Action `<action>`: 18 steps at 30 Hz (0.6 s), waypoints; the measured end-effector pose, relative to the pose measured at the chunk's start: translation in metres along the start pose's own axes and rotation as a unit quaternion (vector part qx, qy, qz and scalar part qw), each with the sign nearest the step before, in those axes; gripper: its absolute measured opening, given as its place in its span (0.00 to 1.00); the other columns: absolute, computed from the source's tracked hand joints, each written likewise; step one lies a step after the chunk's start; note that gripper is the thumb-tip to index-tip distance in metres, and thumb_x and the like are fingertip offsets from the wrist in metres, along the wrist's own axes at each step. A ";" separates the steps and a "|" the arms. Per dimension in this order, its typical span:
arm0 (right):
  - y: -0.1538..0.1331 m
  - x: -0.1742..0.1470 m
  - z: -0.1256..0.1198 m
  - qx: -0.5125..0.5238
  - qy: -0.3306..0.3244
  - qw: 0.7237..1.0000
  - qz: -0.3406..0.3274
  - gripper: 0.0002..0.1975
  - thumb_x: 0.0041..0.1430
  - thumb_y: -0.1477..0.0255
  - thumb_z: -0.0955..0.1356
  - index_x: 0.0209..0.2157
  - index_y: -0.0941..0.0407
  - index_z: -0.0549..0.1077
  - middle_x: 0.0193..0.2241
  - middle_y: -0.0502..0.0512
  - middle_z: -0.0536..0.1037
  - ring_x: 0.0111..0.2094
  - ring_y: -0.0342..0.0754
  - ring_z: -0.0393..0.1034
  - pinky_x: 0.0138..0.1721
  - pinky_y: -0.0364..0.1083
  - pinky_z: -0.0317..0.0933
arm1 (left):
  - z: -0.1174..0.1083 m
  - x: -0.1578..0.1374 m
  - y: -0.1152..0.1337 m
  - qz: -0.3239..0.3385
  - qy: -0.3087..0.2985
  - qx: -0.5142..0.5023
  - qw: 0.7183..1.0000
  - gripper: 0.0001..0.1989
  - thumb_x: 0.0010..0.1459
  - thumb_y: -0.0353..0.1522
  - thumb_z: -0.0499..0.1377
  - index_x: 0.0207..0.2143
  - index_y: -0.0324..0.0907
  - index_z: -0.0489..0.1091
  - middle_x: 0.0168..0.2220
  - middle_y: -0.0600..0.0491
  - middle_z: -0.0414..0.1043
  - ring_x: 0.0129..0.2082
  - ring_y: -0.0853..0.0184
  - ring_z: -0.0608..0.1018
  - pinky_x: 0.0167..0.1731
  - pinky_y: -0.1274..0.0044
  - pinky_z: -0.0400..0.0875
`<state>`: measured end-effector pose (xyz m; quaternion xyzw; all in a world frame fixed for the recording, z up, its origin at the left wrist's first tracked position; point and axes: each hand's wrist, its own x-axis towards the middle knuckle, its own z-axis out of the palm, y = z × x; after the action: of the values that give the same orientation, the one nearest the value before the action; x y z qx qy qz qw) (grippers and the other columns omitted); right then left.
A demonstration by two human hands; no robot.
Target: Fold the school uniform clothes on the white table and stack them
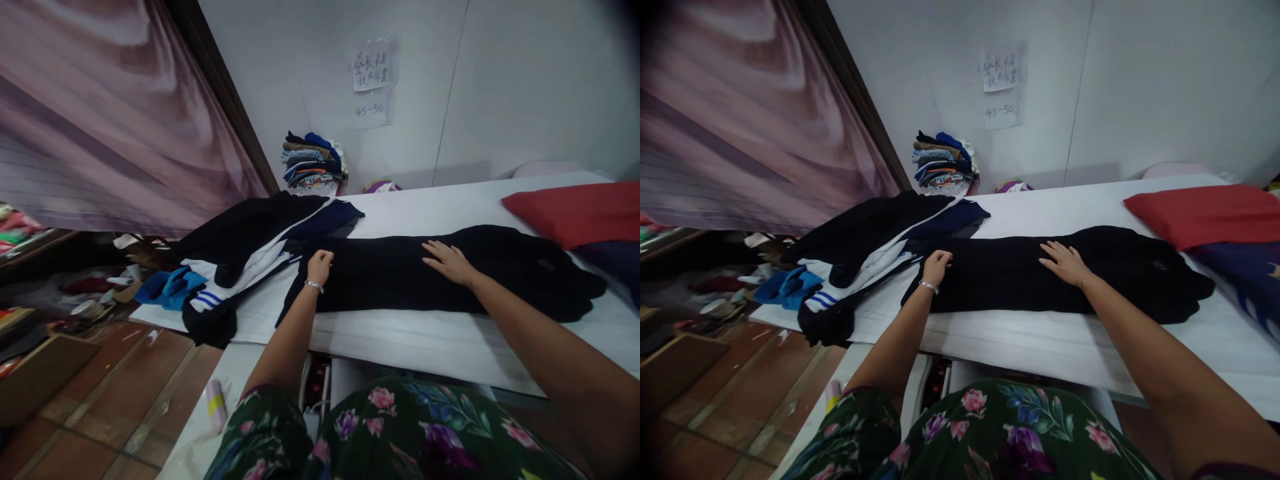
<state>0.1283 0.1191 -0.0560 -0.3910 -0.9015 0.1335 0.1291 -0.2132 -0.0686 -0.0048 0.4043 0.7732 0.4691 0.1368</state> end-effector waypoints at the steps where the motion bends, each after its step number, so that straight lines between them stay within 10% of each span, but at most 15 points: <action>1: 0.000 0.000 0.000 0.000 0.001 1.000 -0.001 0.30 0.62 0.51 0.54 0.62 0.45 0.58 0.65 0.53 0.56 0.66 0.55 0.45 0.63 0.63 0.41 | -0.006 0.004 0.002 -0.011 0.023 -0.010 1.000 0.10 0.61 0.32 0.50 0.33 0.39 0.69 0.36 0.50 0.76 0.35 0.69 0.77 0.34 0.78 0.72; 6: -0.001 0.000 -0.001 0.004 0.005 1.000 -0.006 0.30 0.62 0.51 0.55 0.62 0.47 0.59 0.64 0.54 0.57 0.66 0.56 0.46 0.62 0.65 0.42 | -0.021 0.010 0.024 0.019 0.121 -0.078 0.989 0.09 0.61 0.34 0.50 0.34 0.39 0.67 0.32 0.53 0.74 0.29 0.72 0.77 0.30 0.80 0.70; 12: -0.002 -0.001 -0.002 0.014 0.002 1.000 0.001 0.31 0.62 0.51 0.55 0.62 0.49 0.59 0.65 0.55 0.56 0.66 0.55 0.45 0.63 0.63 0.40 | 0.002 -0.019 0.027 0.170 -0.072 0.075 0.980 0.05 0.55 0.28 0.57 0.30 0.42 0.73 0.30 0.55 0.74 0.32 0.71 0.75 0.35 0.79 0.67; 18: 0.000 -0.001 0.001 0.009 0.007 1.000 0.001 0.31 0.62 0.51 0.55 0.62 0.49 0.59 0.65 0.55 0.56 0.66 0.55 0.45 0.63 0.63 0.40 | 0.016 -0.031 0.012 0.138 -0.137 0.156 0.968 0.05 0.52 0.27 0.62 0.34 0.40 0.76 0.34 0.53 0.72 0.31 0.71 0.72 0.32 0.78 0.65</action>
<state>0.1287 0.1184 -0.0570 -0.3918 -0.8987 0.1394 0.1390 -0.1782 -0.0793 -0.0078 0.5839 0.7475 0.2969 0.1102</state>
